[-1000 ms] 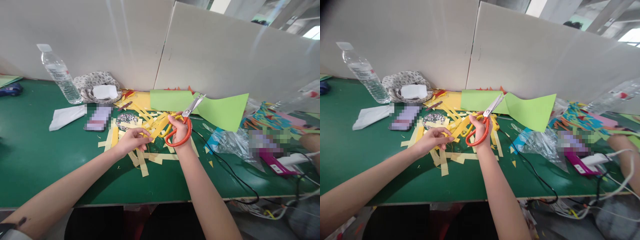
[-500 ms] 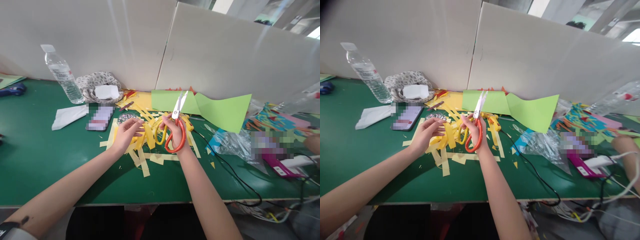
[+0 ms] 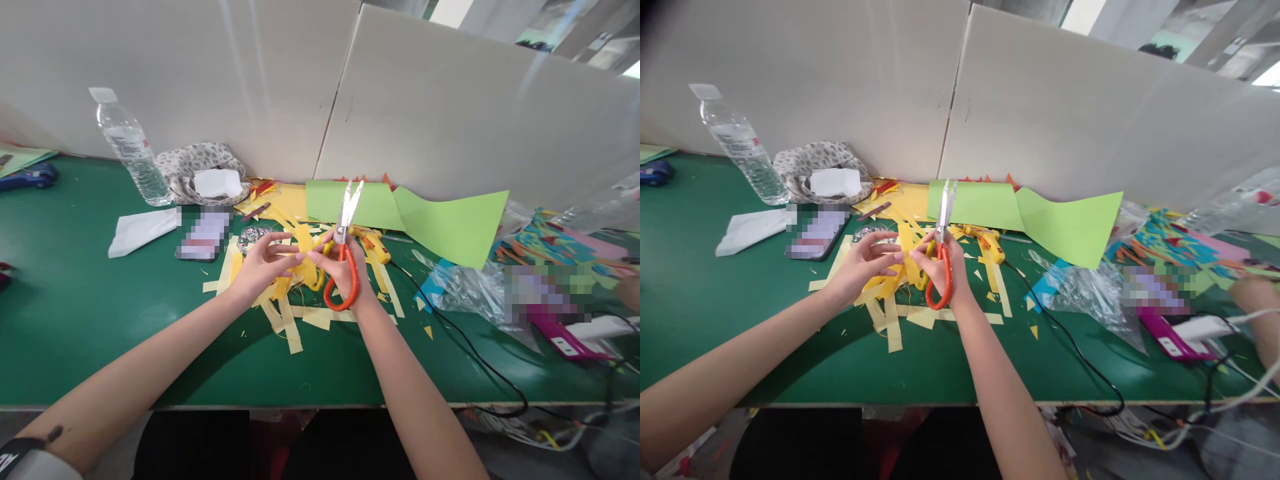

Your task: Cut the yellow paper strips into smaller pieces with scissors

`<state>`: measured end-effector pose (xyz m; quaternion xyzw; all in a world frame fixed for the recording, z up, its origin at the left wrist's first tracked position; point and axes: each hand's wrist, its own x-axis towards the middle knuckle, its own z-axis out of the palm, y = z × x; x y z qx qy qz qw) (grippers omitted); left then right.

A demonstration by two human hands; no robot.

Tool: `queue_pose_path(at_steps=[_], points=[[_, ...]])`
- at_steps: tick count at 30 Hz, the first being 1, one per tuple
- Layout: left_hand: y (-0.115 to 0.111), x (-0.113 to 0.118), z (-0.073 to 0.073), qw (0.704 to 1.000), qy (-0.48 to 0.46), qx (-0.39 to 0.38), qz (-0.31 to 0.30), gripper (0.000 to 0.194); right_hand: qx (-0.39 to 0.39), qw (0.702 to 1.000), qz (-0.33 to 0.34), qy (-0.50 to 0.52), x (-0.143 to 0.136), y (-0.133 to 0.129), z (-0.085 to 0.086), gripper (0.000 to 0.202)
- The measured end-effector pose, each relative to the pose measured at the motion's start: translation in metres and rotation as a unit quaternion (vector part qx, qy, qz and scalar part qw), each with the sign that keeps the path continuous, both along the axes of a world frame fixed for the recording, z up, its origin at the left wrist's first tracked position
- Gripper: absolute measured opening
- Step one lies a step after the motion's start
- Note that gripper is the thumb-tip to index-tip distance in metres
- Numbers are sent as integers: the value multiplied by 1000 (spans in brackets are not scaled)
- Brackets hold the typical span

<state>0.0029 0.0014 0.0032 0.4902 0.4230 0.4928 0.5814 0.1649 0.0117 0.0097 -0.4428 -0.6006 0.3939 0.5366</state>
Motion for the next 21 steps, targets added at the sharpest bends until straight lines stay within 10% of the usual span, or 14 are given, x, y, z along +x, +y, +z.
queue_pose_path(at_steps=[21], points=[[-4, 6, -9, 997, 28, -25, -64, 37, -20, 995, -37, 88, -5, 2, -6, 33]])
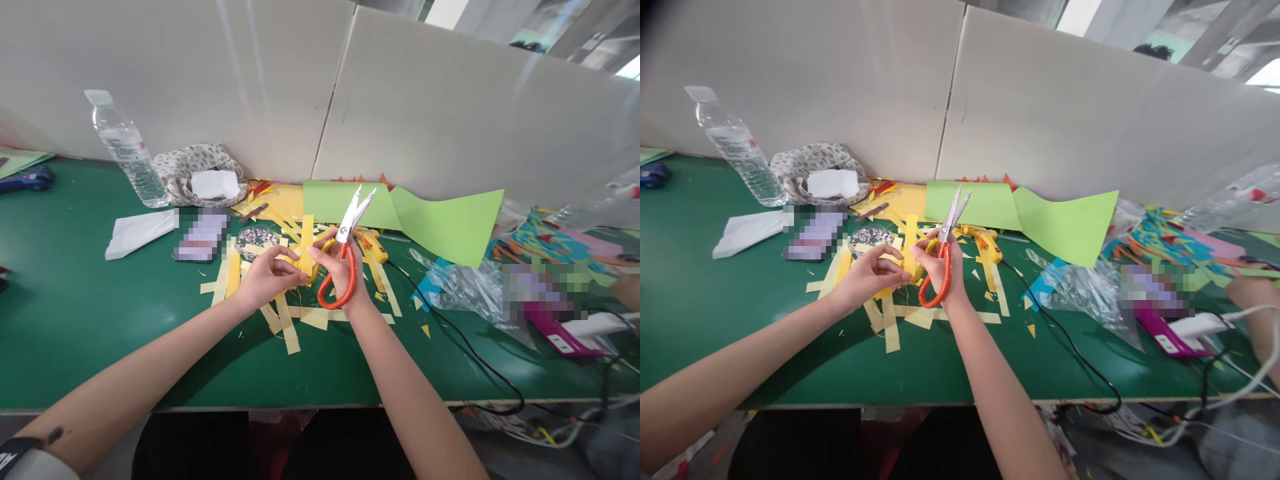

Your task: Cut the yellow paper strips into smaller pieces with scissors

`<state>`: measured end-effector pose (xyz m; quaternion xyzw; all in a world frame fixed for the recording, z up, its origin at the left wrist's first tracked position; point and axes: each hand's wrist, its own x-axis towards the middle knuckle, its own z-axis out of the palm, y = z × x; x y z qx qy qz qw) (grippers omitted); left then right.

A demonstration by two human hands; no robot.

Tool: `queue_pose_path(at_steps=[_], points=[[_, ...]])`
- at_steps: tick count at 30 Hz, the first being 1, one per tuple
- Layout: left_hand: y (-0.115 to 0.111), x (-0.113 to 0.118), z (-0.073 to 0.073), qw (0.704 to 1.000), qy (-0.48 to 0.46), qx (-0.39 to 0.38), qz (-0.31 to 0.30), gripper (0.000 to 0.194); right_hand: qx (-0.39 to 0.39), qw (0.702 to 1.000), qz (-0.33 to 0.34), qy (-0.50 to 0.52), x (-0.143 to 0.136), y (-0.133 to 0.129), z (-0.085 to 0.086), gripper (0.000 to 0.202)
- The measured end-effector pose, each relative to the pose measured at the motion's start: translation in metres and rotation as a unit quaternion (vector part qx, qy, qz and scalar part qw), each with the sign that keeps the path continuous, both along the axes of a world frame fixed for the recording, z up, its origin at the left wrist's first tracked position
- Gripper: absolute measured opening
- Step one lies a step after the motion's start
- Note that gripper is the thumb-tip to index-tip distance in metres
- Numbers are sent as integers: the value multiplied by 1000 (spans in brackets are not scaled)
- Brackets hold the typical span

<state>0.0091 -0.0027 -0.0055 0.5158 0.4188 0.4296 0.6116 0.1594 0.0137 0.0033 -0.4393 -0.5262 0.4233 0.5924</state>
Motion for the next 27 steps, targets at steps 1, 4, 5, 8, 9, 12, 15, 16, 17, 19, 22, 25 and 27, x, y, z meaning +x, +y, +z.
queue_pose_path(at_steps=[1, 4, 5, 8, 9, 12, 15, 16, 17, 19, 22, 25, 27], points=[[0, 0, -1, 1000, 1, 5, -2, 36, 1, 1000, 1, -1, 0, 0, 0, 32], [0, 0, -1, 1000, 12, 9, -9, 34, 3, 1000, 4, 3, 0, 0, 0, 30], [0, 0, -1, 1000, 18, 6, -10, 33, 1, 1000, 4, 4, -1, 0, 0, 30], [-1, 1, 0, 999, 33, -8, -10, 31, -3, 1000, 4, 9, -1, 1, 0, 31], [-1, 1, 0, 999, 35, -11, -10, 30, -4, 1000, 4, 9, -1, 0, 0, 32], [-1, 2, 1, 999, 30, -14, -11, 32, -4, 1000, 2, 5, -1, 0, 0, 32], [0, 2, -1, 999, 29, -17, -13, 34, -5, 1000, 0, 1, -2, 0, 0, 31], [0, 2, -2, 999, 30, -16, -16, 33, -4, 1000, 0, 0, -2, 0, 0, 31], [0, 2, -2, 999, 31, -13, -20, 31, -3, 1000, -1, 1, -2, 0, 0, 31], [1, 2, -4, 999, 34, -8, -27, 28, 0, 1000, -1, 4, -3, 0, 0, 32], [2, 1, -5, 999, 33, -12, -30, 27, -5, 1000, -4, 9, -3, -1, 1, 32], [2, 1, -5, 999, 31, -20, -28, 27, -10, 1000, -7, 4, -4, -2, 2, 30], [2, 1, -4, 999, 31, -23, -30, 27, -8, 1000, -8, -1, -4, -2, 2, 30]])
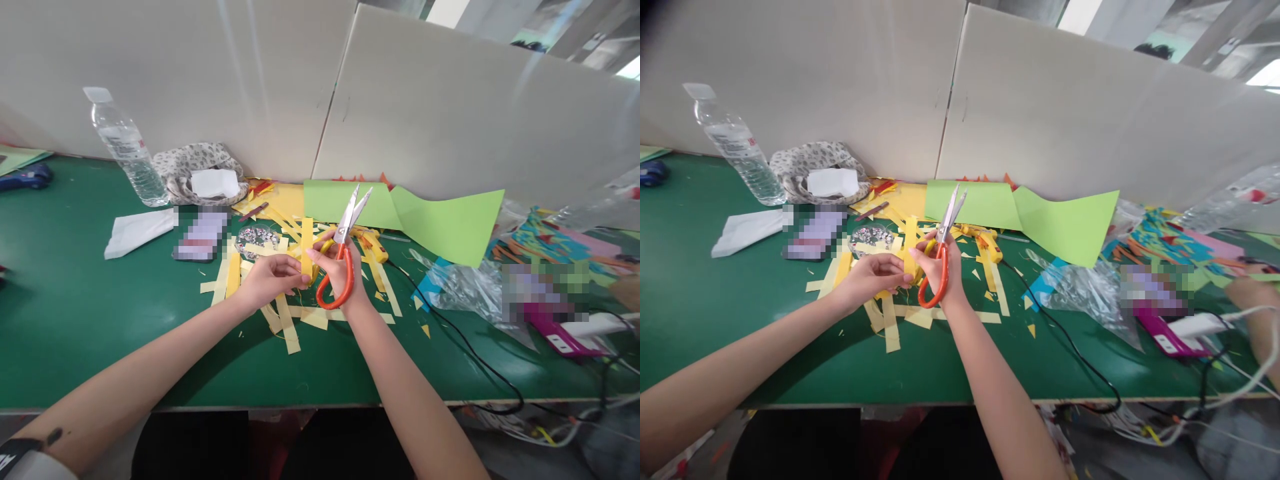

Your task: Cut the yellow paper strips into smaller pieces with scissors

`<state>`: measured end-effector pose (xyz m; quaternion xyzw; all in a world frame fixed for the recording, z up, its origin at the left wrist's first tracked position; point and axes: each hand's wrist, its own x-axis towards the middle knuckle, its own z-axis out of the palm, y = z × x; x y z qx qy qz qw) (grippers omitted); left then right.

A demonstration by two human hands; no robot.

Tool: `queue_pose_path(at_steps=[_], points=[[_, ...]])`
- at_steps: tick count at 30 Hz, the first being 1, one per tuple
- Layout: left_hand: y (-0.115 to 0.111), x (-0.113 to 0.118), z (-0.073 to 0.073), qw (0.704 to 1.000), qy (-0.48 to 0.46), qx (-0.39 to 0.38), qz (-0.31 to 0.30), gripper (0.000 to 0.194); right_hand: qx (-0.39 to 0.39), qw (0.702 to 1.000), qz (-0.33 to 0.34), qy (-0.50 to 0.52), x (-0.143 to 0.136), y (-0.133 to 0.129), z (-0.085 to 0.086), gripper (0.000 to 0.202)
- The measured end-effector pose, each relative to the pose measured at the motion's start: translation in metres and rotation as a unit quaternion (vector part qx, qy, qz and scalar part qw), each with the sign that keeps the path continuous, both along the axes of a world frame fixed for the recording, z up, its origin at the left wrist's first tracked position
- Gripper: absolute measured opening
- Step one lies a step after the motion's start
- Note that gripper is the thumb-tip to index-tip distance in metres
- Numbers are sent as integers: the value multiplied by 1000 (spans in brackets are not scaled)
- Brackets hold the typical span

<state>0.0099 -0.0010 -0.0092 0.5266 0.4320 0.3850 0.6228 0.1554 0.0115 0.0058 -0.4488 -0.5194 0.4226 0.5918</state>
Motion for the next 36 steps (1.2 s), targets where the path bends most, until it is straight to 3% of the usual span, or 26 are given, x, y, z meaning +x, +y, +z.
queue_pose_path(at_steps=[13, 24, 33, 36], points=[[-2, 1, 1, 999, -38, -30, 7, 36, 7, 1000, 8, 7, -2, -1, -5, 30], [-1, 1, 1, 998, -43, -45, -6, 25, 9, 999, 31, 10, -3, -2, -4, 30], [-4, 2, 2, 997, -5, -50, -54, 26, 19, 1000, -4, 2, 0, -1, -4, 30], [-3, 1, 3, 999, -11, -33, -20, 27, 23, 1000, 1, 2, 0, -1, -4, 31]])
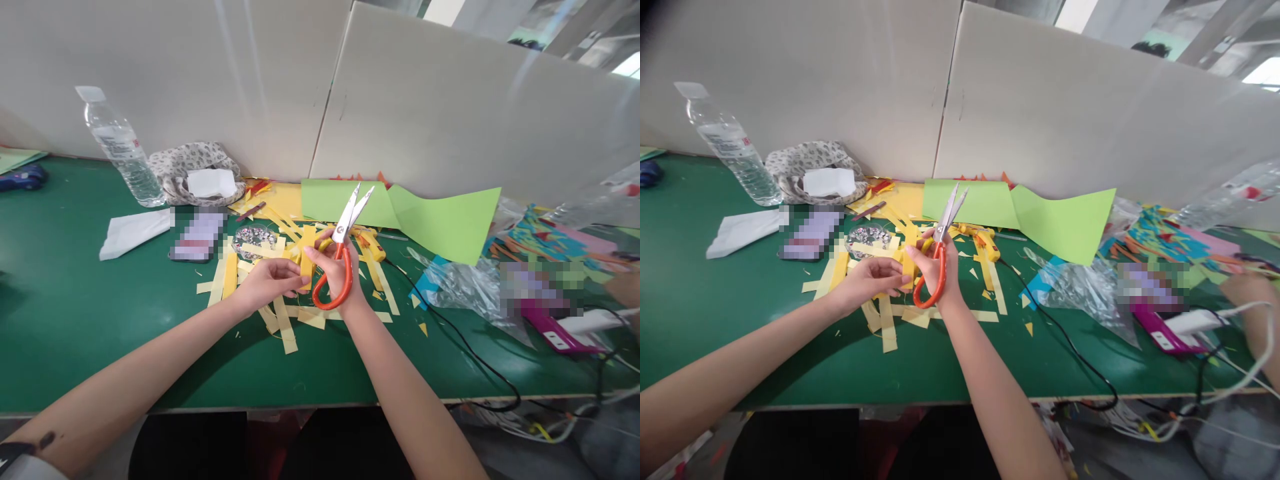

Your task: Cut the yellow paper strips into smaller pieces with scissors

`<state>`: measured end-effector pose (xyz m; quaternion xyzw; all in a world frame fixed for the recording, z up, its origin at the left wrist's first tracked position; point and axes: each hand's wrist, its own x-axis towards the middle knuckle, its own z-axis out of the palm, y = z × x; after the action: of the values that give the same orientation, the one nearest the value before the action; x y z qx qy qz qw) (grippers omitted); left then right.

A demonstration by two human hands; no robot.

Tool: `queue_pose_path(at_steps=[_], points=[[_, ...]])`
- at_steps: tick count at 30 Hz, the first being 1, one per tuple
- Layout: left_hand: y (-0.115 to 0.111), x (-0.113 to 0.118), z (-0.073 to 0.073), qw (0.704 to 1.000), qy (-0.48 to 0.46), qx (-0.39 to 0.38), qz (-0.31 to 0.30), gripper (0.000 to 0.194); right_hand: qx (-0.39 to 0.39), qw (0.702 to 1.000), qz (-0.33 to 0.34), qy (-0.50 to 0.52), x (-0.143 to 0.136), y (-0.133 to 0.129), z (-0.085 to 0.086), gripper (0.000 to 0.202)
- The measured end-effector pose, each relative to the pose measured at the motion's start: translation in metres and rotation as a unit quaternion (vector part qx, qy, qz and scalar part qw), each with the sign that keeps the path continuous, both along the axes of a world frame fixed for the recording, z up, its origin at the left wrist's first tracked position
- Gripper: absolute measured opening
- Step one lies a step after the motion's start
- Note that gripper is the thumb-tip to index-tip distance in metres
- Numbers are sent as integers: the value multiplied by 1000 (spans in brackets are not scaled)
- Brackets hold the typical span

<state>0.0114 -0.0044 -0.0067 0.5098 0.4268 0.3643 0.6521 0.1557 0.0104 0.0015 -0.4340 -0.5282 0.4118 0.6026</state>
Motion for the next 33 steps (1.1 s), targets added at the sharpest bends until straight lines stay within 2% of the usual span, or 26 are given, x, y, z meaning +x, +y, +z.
queue_pose_path(at_steps=[3, 8, 22, 29, 33], points=[[1, -1, 2, 999, 5, 23, 33, 26, -2, 1000, 20, 6, -1, -1, 0, 30], [2, -2, 2, 998, 12, 35, 44, 18, -7, 1000, 15, -4, -1, -1, -1, 30], [1, -1, 5, 999, 6, 27, 43, 18, -8, 1000, 16, -7, 0, 0, -3, 30], [2, -2, -5, 999, 9, 33, 16, 28, -11, 1000, -9, -14, -3, -3, 2, 29], [3, -1, -13, 993, 52, 109, 9, 25, -7, 1000, -31, 1, -1, 0, -1, 29]])
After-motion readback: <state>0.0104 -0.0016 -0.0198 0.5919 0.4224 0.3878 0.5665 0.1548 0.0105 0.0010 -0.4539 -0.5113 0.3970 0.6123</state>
